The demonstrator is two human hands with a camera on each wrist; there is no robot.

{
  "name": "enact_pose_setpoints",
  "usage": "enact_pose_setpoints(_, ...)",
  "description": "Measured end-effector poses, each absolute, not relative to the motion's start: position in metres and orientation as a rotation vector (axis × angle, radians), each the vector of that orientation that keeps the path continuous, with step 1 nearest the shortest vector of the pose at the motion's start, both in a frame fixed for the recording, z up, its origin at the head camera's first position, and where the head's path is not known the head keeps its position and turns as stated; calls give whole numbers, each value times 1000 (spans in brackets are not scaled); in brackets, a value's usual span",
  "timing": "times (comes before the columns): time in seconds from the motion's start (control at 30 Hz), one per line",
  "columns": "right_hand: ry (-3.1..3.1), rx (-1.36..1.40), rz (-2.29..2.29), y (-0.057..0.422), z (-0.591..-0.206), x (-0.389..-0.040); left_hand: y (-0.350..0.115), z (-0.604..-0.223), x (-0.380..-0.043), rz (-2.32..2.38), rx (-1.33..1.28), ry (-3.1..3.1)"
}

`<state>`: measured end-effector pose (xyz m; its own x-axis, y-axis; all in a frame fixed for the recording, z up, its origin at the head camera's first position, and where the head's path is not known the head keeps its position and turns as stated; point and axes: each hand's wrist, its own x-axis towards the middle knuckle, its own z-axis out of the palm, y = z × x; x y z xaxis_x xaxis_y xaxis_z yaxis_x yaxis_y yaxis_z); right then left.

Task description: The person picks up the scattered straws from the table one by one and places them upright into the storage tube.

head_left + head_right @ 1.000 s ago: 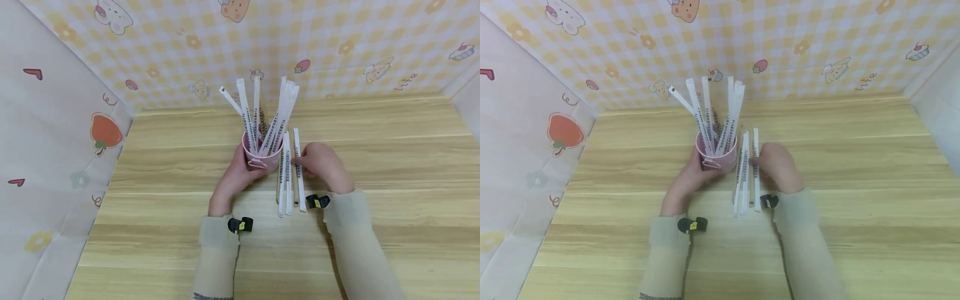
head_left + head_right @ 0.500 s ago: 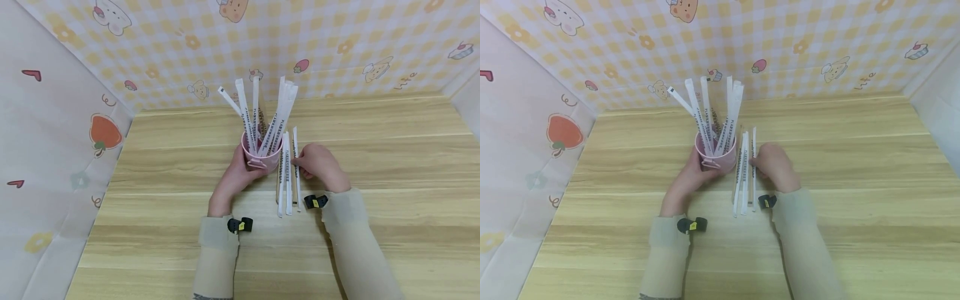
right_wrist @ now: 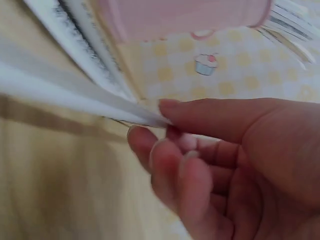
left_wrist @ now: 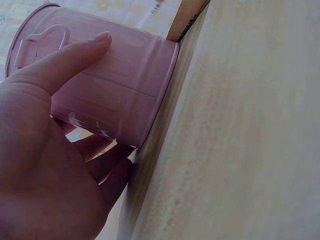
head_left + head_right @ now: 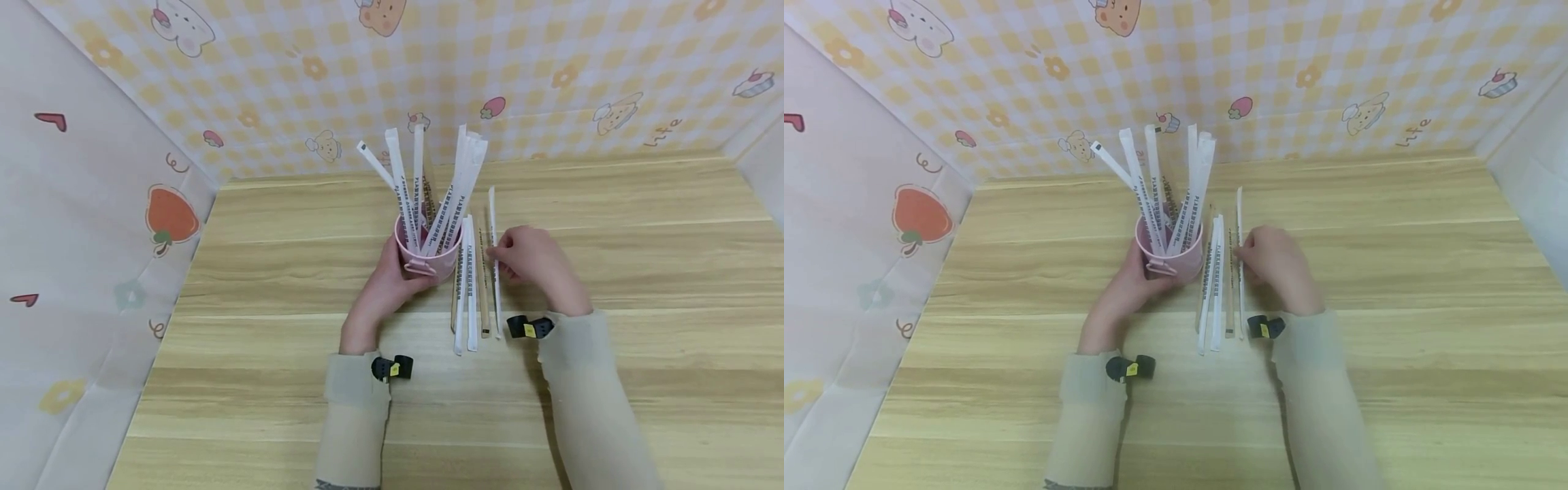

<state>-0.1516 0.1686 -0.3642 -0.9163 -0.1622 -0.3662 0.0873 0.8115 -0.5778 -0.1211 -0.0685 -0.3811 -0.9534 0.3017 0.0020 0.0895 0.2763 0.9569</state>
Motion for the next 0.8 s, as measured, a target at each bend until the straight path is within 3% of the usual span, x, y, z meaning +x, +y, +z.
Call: enact_pose_setpoints(0.8, 3241, -273, -1463, 161, -314, -131, -68, -381, -120, 1750, 366, 2362)
